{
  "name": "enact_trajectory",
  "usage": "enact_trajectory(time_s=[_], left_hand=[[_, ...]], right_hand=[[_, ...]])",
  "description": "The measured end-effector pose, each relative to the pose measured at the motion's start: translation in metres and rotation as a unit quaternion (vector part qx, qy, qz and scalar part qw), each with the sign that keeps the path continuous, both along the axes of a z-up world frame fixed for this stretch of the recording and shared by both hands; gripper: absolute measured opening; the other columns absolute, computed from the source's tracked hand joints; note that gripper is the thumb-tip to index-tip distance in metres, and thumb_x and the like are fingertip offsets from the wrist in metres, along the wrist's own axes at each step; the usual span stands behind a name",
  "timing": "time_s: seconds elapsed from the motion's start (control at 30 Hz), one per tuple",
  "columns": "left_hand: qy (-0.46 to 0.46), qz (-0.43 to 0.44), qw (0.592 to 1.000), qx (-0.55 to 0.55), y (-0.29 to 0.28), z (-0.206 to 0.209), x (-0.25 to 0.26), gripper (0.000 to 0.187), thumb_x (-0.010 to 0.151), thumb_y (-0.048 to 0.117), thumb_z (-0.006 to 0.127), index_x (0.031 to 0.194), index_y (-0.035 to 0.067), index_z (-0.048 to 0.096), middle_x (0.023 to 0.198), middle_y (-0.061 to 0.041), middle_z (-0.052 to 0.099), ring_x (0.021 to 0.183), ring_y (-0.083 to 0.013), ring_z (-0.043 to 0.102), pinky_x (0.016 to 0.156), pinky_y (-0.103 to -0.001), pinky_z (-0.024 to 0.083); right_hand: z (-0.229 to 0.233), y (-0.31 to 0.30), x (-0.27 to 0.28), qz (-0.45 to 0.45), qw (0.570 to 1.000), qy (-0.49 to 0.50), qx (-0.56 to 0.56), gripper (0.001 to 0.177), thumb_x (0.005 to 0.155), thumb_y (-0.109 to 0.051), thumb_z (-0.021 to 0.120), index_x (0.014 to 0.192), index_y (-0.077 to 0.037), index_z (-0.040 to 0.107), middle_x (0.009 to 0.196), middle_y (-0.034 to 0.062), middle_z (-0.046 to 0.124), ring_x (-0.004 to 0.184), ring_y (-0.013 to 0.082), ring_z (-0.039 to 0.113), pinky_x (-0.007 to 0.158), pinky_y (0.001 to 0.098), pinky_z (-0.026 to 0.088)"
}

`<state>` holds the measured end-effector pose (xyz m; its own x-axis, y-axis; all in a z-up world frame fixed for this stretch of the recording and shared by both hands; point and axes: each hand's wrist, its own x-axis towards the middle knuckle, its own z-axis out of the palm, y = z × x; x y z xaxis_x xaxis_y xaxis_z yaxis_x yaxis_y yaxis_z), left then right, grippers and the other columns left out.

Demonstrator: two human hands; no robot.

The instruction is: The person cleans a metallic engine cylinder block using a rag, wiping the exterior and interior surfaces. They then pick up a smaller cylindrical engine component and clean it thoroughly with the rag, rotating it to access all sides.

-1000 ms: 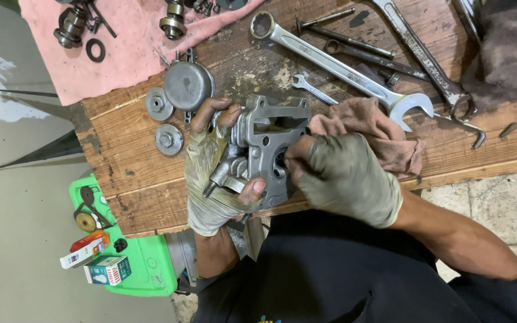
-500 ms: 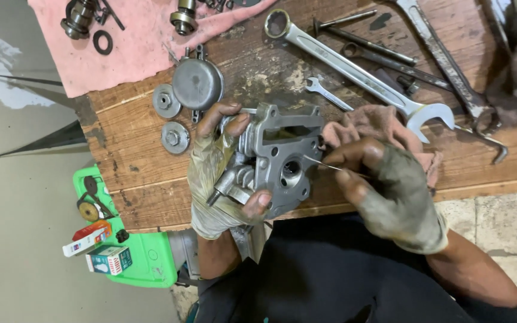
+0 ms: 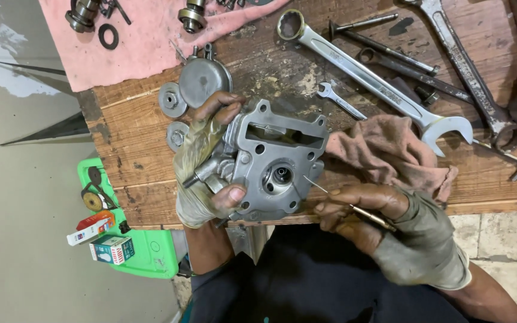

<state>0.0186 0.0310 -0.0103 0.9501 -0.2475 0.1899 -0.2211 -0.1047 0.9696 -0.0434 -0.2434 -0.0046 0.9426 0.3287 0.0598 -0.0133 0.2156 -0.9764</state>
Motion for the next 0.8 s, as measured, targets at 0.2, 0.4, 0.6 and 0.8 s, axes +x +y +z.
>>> enact_trajectory(time_s=[0.2,0.4,0.6,0.8], left_hand=[[0.002,-0.017,0.999,0.033,0.006,0.002,0.007,0.074,0.094,0.060,0.066,0.147,0.010,0.052,0.151,-0.014,0.044,0.141,-0.0298,0.051,0.124,-0.050,0.043],[0.125,-0.028,0.987,-0.096,-0.002,0.010,0.007,0.097,0.084,0.048,0.080,0.151,-0.005,0.034,0.138,-0.006,0.057,0.130,-0.0161,0.055,0.117,-0.034,0.040],[0.124,-0.037,0.986,-0.106,-0.002,0.009,0.008,0.098,0.084,0.050,0.081,0.151,-0.003,0.033,0.140,-0.005,0.054,0.134,-0.0162,0.053,0.121,-0.035,0.038],[0.053,-0.011,0.997,-0.052,0.002,0.006,0.006,0.087,0.090,0.055,0.073,0.148,-0.004,0.046,0.152,-0.013,0.045,0.145,-0.0260,0.050,0.129,-0.043,0.039]], right_hand=[[-0.016,0.017,0.008,0.001,0.997,-0.020,0.077,0.020,0.093,0.005,0.068,0.112,0.001,0.068,0.110,0.0137,0.075,0.099,0.0219,0.081,0.094,0.0272,0.073],[-0.011,0.027,0.027,-0.021,0.966,-0.186,-0.177,0.028,0.096,0.013,0.063,0.118,-0.004,0.069,0.111,0.0109,0.060,0.096,0.0214,0.069,0.082,0.0299,0.057],[-0.016,0.038,0.033,0.027,0.955,-0.240,-0.172,0.042,0.088,0.014,0.077,0.124,-0.002,0.062,0.111,0.0155,0.059,0.087,0.0223,0.077,0.087,0.0266,0.071],[-0.017,0.039,0.024,0.019,0.985,-0.158,-0.072,0.031,0.088,0.010,0.076,0.112,-0.008,0.069,0.101,0.0080,0.065,0.078,0.0128,0.073,0.069,0.0170,0.067]])
